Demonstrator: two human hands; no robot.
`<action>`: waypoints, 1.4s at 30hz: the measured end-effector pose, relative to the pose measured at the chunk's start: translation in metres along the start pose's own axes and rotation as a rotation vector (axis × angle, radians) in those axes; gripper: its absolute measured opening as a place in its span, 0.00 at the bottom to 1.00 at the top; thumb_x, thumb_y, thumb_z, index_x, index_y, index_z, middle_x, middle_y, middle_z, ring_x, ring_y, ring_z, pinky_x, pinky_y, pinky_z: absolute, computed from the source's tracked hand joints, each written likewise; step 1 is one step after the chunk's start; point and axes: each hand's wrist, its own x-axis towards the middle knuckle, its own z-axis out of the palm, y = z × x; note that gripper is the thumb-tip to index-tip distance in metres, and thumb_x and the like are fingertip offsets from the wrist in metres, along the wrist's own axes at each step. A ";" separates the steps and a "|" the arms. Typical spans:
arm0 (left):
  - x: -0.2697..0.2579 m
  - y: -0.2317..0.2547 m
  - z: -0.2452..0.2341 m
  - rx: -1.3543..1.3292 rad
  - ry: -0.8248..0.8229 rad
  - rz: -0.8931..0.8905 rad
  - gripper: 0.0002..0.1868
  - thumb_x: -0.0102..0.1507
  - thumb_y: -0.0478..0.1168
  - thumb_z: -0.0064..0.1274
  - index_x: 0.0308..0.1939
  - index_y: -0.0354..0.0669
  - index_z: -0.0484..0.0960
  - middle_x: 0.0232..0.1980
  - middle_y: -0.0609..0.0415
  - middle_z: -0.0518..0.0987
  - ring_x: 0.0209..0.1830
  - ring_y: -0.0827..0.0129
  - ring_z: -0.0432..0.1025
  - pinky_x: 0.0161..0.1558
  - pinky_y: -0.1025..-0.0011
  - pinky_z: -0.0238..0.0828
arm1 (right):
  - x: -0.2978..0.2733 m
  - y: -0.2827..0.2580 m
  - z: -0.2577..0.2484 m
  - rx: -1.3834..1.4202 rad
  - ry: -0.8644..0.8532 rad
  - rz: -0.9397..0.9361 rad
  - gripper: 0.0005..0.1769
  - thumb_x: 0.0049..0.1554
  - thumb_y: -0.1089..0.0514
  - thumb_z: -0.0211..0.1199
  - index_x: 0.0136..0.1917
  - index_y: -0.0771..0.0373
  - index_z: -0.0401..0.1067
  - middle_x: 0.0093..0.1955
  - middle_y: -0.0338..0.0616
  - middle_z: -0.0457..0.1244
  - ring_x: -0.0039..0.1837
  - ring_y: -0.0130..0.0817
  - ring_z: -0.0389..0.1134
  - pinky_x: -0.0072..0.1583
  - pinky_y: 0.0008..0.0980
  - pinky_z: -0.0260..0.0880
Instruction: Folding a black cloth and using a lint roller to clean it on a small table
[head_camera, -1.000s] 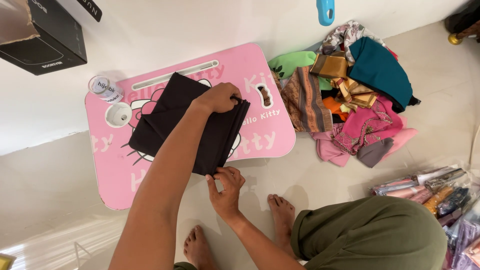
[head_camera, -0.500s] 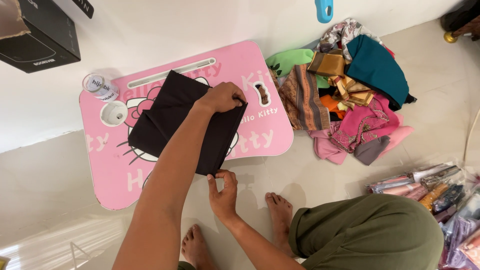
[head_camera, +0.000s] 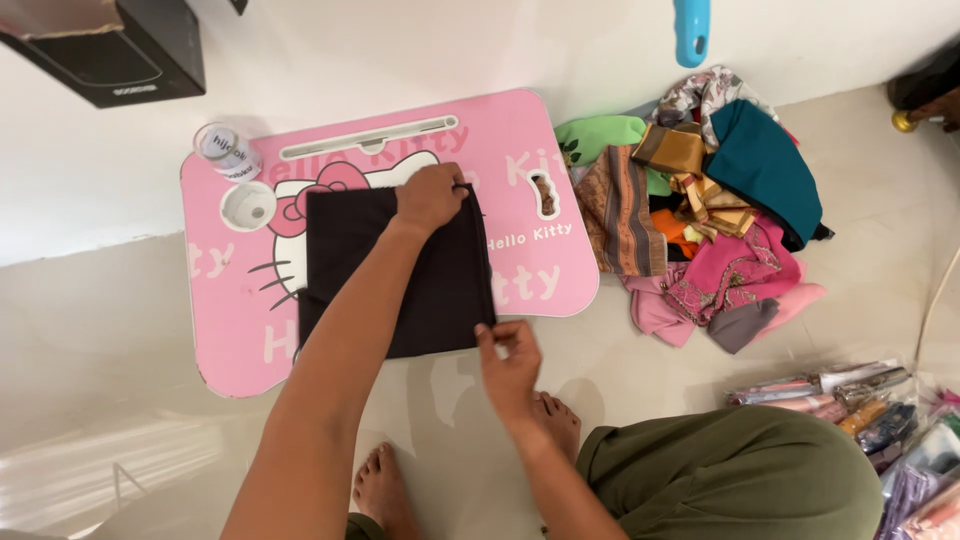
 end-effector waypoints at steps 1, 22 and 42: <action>0.005 -0.006 0.001 -0.006 0.004 -0.003 0.12 0.66 0.54 0.54 0.52 0.68 0.82 0.53 0.61 0.81 0.60 0.57 0.74 0.57 0.42 0.69 | 0.014 0.002 -0.006 -0.003 -0.005 -0.004 0.12 0.52 0.65 0.75 0.40 0.58 0.70 0.34 0.32 0.66 0.37 0.19 0.66 0.44 0.22 0.67; -0.149 -0.119 -0.056 0.230 0.289 0.465 0.24 0.75 0.52 0.35 0.72 0.51 0.70 0.76 0.53 0.67 0.77 0.56 0.60 0.72 0.50 0.57 | 0.150 -0.023 0.053 -0.992 -0.718 -0.533 0.31 0.70 0.47 0.44 0.82 0.58 0.53 0.85 0.51 0.46 0.84 0.56 0.43 0.81 0.60 0.36; -0.139 -0.116 0.001 -0.267 0.495 0.160 0.16 0.64 0.47 0.52 0.57 0.61 0.81 0.52 0.64 0.83 0.57 0.68 0.77 0.58 0.67 0.73 | 0.165 -0.008 0.063 -1.058 -0.634 -0.406 0.34 0.70 0.41 0.37 0.84 0.53 0.46 0.88 0.43 0.39 0.86 0.48 0.37 0.82 0.54 0.30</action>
